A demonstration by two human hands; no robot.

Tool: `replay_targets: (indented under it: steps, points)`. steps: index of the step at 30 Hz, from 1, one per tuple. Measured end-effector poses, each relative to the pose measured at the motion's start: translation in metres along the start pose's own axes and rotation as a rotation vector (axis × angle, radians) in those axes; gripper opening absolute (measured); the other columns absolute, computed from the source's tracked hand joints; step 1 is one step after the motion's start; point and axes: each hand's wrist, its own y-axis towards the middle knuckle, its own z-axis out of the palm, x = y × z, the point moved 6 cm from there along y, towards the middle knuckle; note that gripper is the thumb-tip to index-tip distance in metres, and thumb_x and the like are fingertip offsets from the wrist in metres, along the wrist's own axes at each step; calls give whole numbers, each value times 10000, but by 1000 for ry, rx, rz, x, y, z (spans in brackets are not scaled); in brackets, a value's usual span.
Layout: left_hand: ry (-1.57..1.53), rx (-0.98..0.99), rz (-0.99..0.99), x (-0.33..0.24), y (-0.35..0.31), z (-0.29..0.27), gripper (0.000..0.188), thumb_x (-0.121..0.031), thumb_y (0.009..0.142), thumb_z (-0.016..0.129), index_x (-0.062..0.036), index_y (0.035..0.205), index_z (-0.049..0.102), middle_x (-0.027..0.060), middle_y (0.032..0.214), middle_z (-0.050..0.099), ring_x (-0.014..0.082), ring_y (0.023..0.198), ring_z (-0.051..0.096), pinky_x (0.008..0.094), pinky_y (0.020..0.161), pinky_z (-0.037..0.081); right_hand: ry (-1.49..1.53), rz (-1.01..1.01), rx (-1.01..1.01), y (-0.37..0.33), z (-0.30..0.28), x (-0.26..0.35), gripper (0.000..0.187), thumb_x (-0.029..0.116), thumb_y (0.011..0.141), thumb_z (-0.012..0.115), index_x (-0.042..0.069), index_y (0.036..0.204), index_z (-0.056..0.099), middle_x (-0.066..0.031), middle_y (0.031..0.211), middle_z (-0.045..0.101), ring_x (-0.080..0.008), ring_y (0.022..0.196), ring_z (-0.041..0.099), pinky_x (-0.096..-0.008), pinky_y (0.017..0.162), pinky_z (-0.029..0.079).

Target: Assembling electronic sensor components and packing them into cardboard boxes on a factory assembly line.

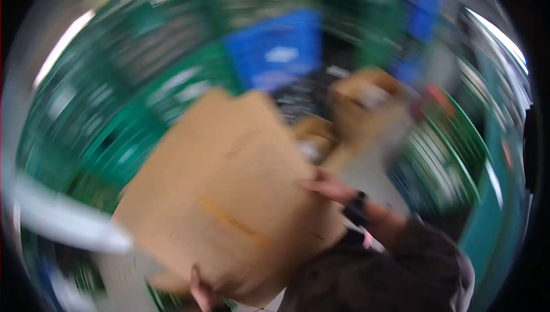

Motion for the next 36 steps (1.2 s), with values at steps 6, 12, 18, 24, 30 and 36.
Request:
replay_targets:
  steps: [6, 12, 18, 24, 30, 36]
  points:
    - [692, 101, 19, 18, -10, 188, 777, -438, 950, 653, -29, 1529, 334, 176, 1536, 392, 339, 1393, 372, 511, 1120, 376, 227, -78, -70, -60, -113, -40, 926, 601, 839, 741, -31, 1444, 436, -105, 1287, 600, -187, 1138, 555, -306, 849, 491]
    - [675, 291, -273, 118, 11, 297, 630, -373, 938, 684, -38, 1436, 488, 148, 1408, 548, 340, 1268, 513, 504, 1068, 439, 356, 8, -219, -98, -246, -92, 933, 577, 828, 764, 19, 1489, 412, -136, 1376, 581, -225, 1264, 517, -346, 995, 452]
    - [1148, 471, -374, 240, 84, 380, 603, -324, 909, 729, -14, 1385, 529, 144, 1329, 586, 300, 1161, 576, 455, 958, 525, 131, -62, -417, -112, -403, -81, 796, 493, 816, 797, -16, 1349, 496, -155, 1269, 638, -270, 1181, 602, -415, 975, 483]
    - [1128, 957, -173, 334, 105, 563, 587, -279, 945, 679, 48, 1394, 488, 189, 1347, 563, 325, 1167, 567, 468, 978, 510, 219, 8, -666, -140, -529, -116, 749, 499, 782, 812, -51, 1232, 577, -226, 1181, 675, -307, 1121, 643, -392, 943, 500]
    - [904, 1348, -277, 500, 93, 764, 533, -116, 937, 636, 40, 1411, 449, 234, 1335, 560, 359, 1151, 588, 470, 1030, 470, 409, -114, -985, -157, -655, -172, 717, 385, 858, 792, -63, 1348, 520, -168, 1256, 653, -219, 1153, 615, -353, 993, 490]
    - [788, 1627, -510, 659, 39, 1002, 600, -19, 860, 677, 5, 1418, 459, 146, 1322, 591, 302, 1198, 573, 433, 1070, 439, 698, -151, -1202, -185, -747, -174, 689, 442, 936, 683, -33, 1399, 496, -146, 1298, 628, -202, 1178, 600, -373, 1021, 473]
